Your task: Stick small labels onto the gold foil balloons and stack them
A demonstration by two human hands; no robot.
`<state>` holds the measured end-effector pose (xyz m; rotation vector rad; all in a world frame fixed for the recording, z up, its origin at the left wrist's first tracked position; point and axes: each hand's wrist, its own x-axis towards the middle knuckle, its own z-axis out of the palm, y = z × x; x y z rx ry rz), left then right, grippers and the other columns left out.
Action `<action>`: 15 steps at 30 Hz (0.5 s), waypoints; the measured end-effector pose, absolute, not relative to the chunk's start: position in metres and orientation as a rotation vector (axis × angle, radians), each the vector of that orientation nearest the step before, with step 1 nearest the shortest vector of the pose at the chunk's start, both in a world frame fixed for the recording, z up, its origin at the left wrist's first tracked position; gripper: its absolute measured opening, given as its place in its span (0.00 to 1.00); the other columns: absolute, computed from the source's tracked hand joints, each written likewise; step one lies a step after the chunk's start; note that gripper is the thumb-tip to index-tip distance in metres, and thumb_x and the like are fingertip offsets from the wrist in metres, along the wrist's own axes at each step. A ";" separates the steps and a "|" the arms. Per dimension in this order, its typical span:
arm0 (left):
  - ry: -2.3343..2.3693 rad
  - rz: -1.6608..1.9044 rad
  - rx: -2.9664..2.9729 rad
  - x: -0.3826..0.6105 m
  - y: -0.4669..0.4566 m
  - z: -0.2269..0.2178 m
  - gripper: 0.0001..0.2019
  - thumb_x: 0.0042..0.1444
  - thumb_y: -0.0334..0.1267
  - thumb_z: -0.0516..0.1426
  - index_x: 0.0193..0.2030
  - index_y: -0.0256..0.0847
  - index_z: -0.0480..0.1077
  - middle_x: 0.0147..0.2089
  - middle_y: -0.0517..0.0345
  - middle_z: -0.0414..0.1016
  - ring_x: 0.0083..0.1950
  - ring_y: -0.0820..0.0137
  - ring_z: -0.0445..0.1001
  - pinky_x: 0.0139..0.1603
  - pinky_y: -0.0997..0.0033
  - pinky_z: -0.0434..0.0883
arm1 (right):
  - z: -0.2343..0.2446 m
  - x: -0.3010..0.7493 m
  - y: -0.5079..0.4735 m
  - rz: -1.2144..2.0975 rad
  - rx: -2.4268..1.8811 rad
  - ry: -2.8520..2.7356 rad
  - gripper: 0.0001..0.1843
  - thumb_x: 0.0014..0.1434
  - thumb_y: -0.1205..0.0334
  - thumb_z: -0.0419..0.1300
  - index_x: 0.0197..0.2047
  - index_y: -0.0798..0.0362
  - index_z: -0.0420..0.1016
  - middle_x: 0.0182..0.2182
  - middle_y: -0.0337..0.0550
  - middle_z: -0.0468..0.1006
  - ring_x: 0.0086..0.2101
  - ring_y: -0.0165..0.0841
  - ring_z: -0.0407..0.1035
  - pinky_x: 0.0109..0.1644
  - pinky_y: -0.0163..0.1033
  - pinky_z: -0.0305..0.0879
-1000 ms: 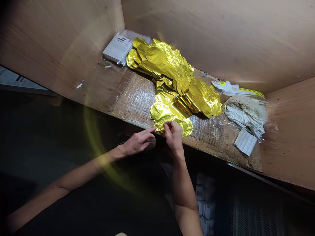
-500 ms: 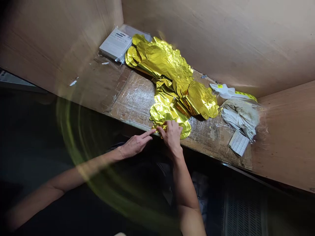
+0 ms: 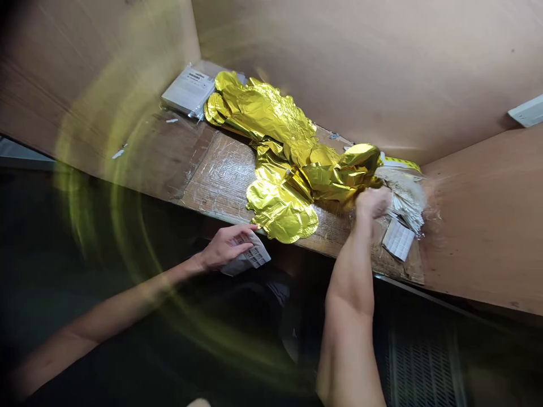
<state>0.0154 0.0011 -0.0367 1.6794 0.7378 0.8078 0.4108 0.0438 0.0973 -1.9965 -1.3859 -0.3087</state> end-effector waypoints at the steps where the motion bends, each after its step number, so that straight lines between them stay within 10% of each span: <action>1: 0.814 0.855 1.555 0.013 0.002 -0.033 0.10 0.62 0.38 0.66 0.49 0.40 0.78 0.52 0.49 0.85 0.51 0.62 0.84 0.54 0.66 0.79 | 0.105 0.419 0.040 -0.401 -1.962 -1.277 0.31 0.78 0.51 0.42 0.37 0.58 0.79 0.43 0.68 0.79 0.43 0.44 0.77 0.41 0.53 0.64; 5: 0.971 1.028 1.234 0.008 0.010 -0.012 0.15 0.55 0.43 0.71 0.44 0.38 0.77 0.36 0.58 0.82 0.35 0.69 0.80 0.39 0.72 0.77 | 0.087 0.362 -0.001 -0.057 -1.679 -1.300 0.11 0.73 0.51 0.58 0.50 0.45 0.78 0.43 0.55 0.78 0.45 0.46 0.77 0.44 0.53 0.72; 8: 0.998 1.082 1.145 0.012 0.013 0.000 0.17 0.52 0.44 0.73 0.42 0.37 0.77 0.35 0.58 0.82 0.33 0.70 0.78 0.37 0.73 0.76 | 0.045 0.274 -0.040 0.989 -1.430 -1.538 0.31 0.61 0.48 0.72 0.63 0.42 0.69 0.51 0.48 0.78 0.46 0.41 0.77 0.49 0.49 0.77; 15: 1.092 1.088 1.113 0.017 0.005 0.002 0.18 0.54 0.48 0.72 0.28 0.37 0.75 0.23 0.64 0.71 0.24 0.77 0.65 0.26 0.77 0.64 | 0.010 0.220 -0.072 1.134 -1.467 -1.003 0.17 0.64 0.47 0.69 0.45 0.49 0.73 0.32 0.38 0.75 0.28 0.30 0.67 0.31 0.36 0.65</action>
